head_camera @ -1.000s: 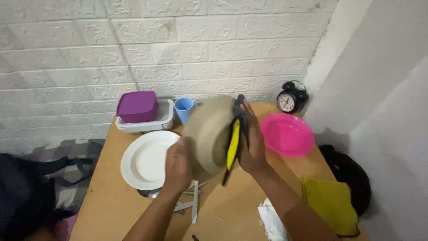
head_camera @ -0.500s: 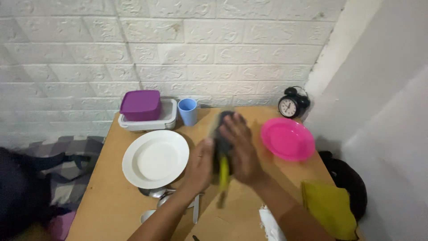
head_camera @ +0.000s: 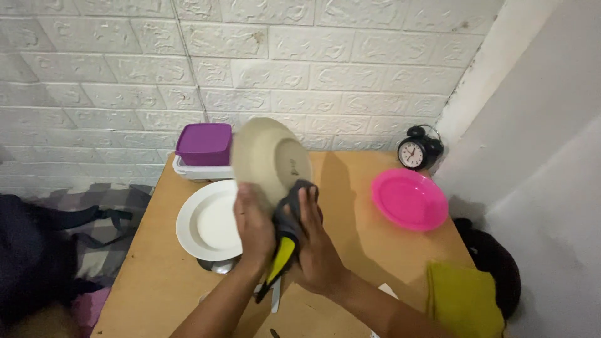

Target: Wipe and dry various plates and bowls using a cloth.

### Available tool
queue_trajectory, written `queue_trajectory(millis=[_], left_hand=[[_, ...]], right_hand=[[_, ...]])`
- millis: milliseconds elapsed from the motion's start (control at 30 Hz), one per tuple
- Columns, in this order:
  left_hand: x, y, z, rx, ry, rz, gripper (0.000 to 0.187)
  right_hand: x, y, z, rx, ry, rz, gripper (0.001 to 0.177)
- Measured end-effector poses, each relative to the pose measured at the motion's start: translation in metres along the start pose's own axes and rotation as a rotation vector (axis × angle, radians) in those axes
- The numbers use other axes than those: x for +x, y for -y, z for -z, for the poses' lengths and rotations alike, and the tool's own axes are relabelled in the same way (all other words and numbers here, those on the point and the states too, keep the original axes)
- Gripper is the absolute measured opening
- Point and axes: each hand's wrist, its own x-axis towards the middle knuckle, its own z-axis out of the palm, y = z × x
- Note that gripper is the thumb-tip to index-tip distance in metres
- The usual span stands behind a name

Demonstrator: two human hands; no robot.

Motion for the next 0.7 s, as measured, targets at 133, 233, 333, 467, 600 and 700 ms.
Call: queue_trajectory(millis=[133,233,333,467,600,700], left_hand=[[0.007,0.034,0.004,-0.032,0.453,-0.098,0.053],[0.005,0.032,0.005,0.011,0.637,-0.313,0.059],[-0.003,0.005,0.002,0.213,0.765,-0.522,0.051],[-0.005,-0.005,0.011,0.227,0.797,-0.528,0.049],[-0.012,-0.016,0.012,0.379,0.812,-0.497,0.041],[-0.008,-0.010,0.011,0.377,0.804,-0.478,0.044]], right_hand=[[-0.003,-0.007,0.017,0.063,0.030,0.040,0.083],[0.003,-0.036,0.040,-0.389,-0.094,0.298,0.046],[0.022,-0.047,0.062,-0.303,-0.209,0.162,0.059],[0.021,-0.082,0.060,0.386,-0.365,-0.084,0.060],[0.024,-0.036,0.054,0.059,-0.269,0.045,0.056],[0.024,-0.001,0.047,-0.215,-0.168,0.140,0.055]])
